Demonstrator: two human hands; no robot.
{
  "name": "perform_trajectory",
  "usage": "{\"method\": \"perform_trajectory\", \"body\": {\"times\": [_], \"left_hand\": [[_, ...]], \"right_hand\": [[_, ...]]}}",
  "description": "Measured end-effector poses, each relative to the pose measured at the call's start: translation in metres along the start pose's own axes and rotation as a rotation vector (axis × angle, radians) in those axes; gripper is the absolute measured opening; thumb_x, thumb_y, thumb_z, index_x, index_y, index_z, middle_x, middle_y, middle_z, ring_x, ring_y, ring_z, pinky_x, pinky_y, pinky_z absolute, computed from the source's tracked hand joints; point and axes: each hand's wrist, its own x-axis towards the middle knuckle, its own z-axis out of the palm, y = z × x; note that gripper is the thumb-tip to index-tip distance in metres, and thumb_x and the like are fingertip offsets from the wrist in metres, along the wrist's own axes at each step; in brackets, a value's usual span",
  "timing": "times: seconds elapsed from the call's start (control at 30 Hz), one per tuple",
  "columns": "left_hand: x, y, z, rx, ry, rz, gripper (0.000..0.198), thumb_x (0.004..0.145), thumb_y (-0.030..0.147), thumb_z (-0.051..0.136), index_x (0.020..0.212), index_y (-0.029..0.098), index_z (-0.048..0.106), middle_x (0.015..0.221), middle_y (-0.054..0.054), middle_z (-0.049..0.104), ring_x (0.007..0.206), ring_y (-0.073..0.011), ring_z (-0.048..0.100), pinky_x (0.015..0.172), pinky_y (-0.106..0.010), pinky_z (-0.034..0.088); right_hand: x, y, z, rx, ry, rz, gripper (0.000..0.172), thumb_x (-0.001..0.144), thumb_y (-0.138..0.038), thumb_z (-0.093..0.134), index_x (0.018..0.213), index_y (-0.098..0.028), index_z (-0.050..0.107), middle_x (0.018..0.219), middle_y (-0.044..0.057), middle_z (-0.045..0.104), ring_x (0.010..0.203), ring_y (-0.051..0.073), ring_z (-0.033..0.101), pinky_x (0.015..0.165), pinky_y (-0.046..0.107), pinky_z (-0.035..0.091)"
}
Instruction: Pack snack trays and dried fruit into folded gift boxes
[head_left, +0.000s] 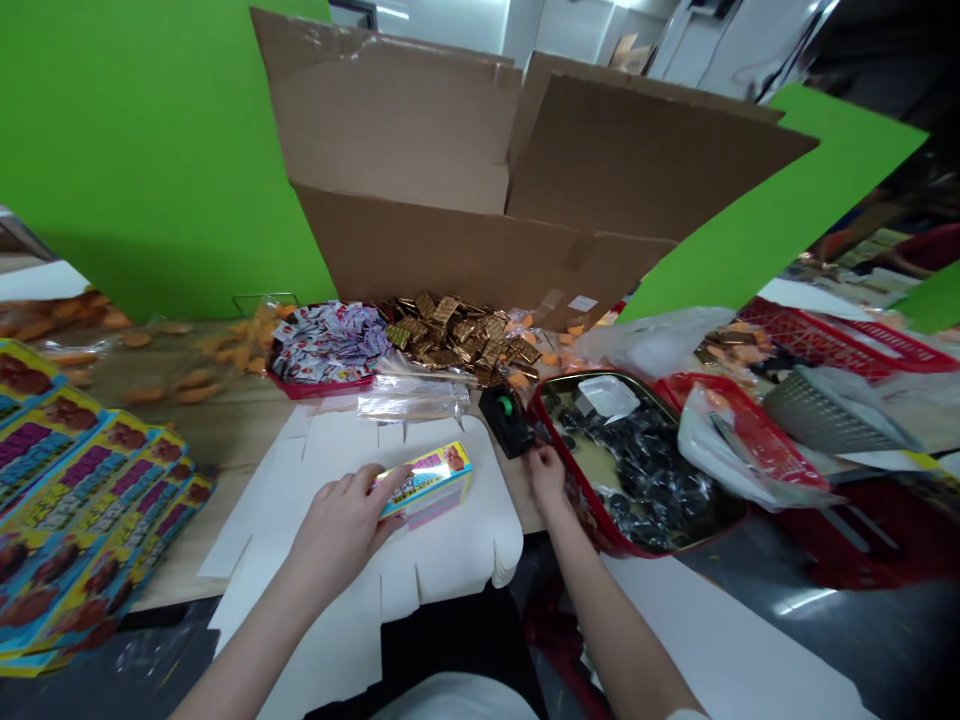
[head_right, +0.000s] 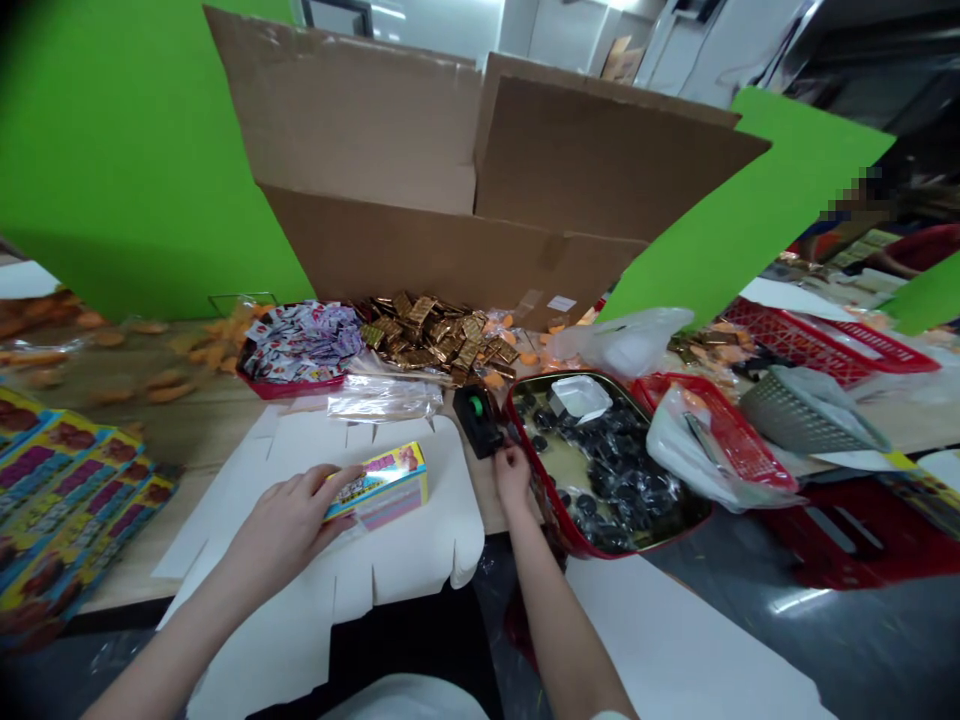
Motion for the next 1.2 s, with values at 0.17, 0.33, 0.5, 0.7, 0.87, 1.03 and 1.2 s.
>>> {"method": "perform_trajectory", "body": {"times": [0.17,0.33,0.5,0.7,0.87,1.03,1.2], "left_hand": [[-0.014,-0.002,0.000,-0.089,0.196,0.140,0.041,0.086,0.037,0.056,0.125,0.025,0.053,0.127,-0.012,0.049,0.112,-0.0289,0.049,0.091,-0.044,0.041],[-0.030,0.000,0.010,-0.143,0.353,0.256,0.035,0.092,0.016,0.047,0.126,0.021,0.052,0.113,-0.009,0.060,0.103,-0.0207,0.054,0.090,-0.037,0.044],[-0.031,0.001,0.007,-0.282,0.362,0.227,0.021,0.091,0.015,0.050,0.110,0.018,0.058,0.111,-0.008,0.060,0.107,-0.0185,0.054,0.093,-0.033,0.045],[-0.037,0.003,-0.004,-0.361,0.293,0.206,0.025,0.093,0.014,0.042,0.112,0.016,0.057,0.109,-0.010,0.058,0.108,-0.0207,0.052,0.091,-0.036,0.046],[-0.028,0.011,-0.010,-0.302,0.210,0.094,0.033,0.094,0.028,0.044,0.125,0.027,0.057,0.101,-0.008,0.054,0.094,-0.0219,0.051,0.081,-0.039,0.046],[-0.006,0.022,-0.012,-0.371,0.211,-0.122,0.020,0.089,0.038,0.054,0.098,0.026,0.067,0.105,-0.007,0.053,0.095,-0.0215,0.050,0.084,-0.039,0.042],[0.002,0.034,-0.013,-0.296,0.197,-0.208,0.021,0.077,0.036,0.069,0.088,0.021,0.060,0.101,-0.004,0.059,0.096,-0.0243,0.049,0.080,-0.037,0.042]], "right_hand": [[-0.029,-0.013,0.005,0.094,0.179,0.111,0.029,0.080,-0.050,0.044,0.071,-0.022,0.045,0.067,0.001,0.051,0.064,0.017,0.050,0.060,0.032,0.049],[-0.095,-0.080,-0.001,0.250,-0.203,0.149,0.032,0.081,-0.048,0.057,0.093,-0.019,0.061,0.067,0.001,0.057,0.056,0.014,0.052,0.052,0.029,0.047],[-0.141,-0.147,0.032,0.401,-0.543,0.079,0.058,0.082,-0.039,0.057,0.137,-0.022,0.044,0.068,-0.002,0.061,0.057,0.013,0.053,0.053,0.027,0.048],[-0.148,-0.155,0.065,0.343,-0.396,0.053,0.062,0.084,-0.032,0.054,0.142,-0.016,0.035,0.069,-0.003,0.061,0.066,0.014,0.058,0.060,0.026,0.046],[-0.149,-0.139,0.065,0.344,-0.381,0.085,0.062,0.085,-0.032,0.055,0.141,-0.018,0.033,0.072,-0.001,0.063,0.070,0.015,0.060,0.058,0.025,0.047],[-0.152,-0.139,0.065,0.379,-0.402,0.144,0.069,0.084,-0.033,0.055,0.145,-0.020,0.025,0.069,-0.003,0.064,0.057,0.013,0.056,0.054,0.024,0.047],[-0.172,-0.128,0.053,0.341,-0.442,0.168,0.075,0.089,-0.033,0.048,0.150,-0.021,0.006,0.067,-0.004,0.063,0.053,0.013,0.056,0.055,0.026,0.050]]}}
